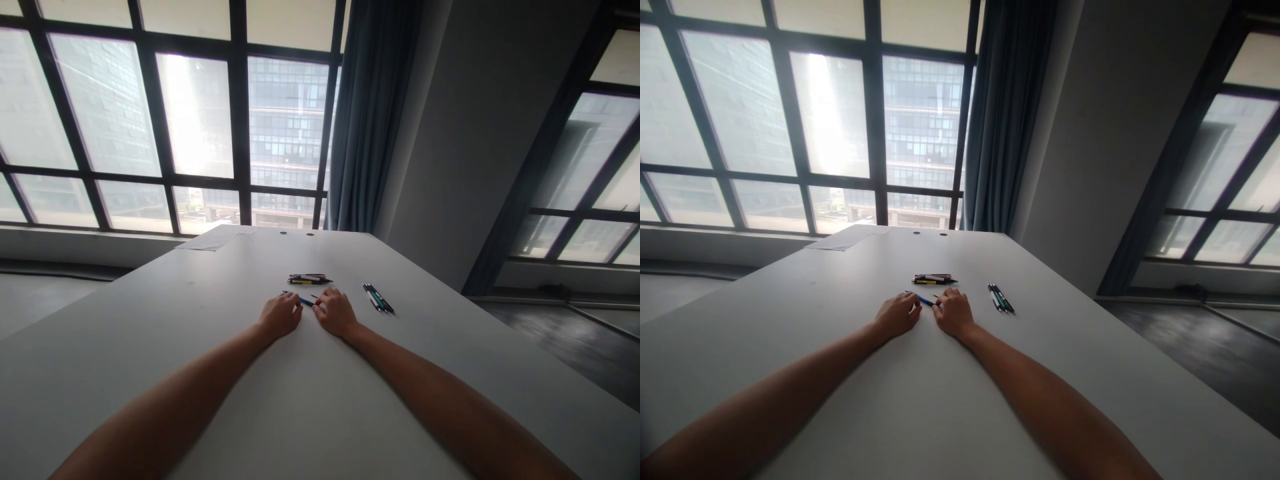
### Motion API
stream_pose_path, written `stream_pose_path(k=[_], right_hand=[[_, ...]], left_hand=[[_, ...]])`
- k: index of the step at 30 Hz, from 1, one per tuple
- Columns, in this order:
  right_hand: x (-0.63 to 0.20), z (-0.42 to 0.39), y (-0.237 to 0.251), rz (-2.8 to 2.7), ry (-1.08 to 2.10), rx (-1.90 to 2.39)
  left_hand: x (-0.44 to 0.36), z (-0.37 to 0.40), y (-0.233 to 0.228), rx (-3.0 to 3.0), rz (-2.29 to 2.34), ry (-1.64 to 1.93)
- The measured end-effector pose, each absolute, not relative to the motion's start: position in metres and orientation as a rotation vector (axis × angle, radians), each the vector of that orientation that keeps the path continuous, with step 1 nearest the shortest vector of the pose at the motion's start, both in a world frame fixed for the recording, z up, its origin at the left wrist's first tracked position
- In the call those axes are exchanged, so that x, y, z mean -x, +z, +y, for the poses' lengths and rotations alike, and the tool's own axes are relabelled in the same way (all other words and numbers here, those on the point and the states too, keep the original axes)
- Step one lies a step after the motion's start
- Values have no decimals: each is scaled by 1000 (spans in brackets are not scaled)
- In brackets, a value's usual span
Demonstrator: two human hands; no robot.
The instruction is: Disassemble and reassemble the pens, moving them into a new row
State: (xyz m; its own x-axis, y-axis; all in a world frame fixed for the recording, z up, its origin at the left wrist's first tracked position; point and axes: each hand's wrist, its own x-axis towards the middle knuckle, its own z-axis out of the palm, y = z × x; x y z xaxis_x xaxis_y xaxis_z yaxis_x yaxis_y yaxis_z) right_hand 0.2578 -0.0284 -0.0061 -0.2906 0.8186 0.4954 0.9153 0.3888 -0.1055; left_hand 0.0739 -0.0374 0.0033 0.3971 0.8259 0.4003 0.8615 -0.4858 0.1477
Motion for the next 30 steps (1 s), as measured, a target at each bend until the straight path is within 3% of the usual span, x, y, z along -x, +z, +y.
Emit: stream_pose_path(k=[7, 16, 30], right_hand=[[-259, -26, -9, -2212, -205, 1318], [-276, -12, -9, -2048, -350, 1638], [-278, -9, -4, -2270, -328, 1542]], left_hand=[[-72, -31, -4, 2551, -1311, -789], [-72, -30, -3, 2621, -1419, -676], [-72, -27, -5, 2610, -1432, -673]])
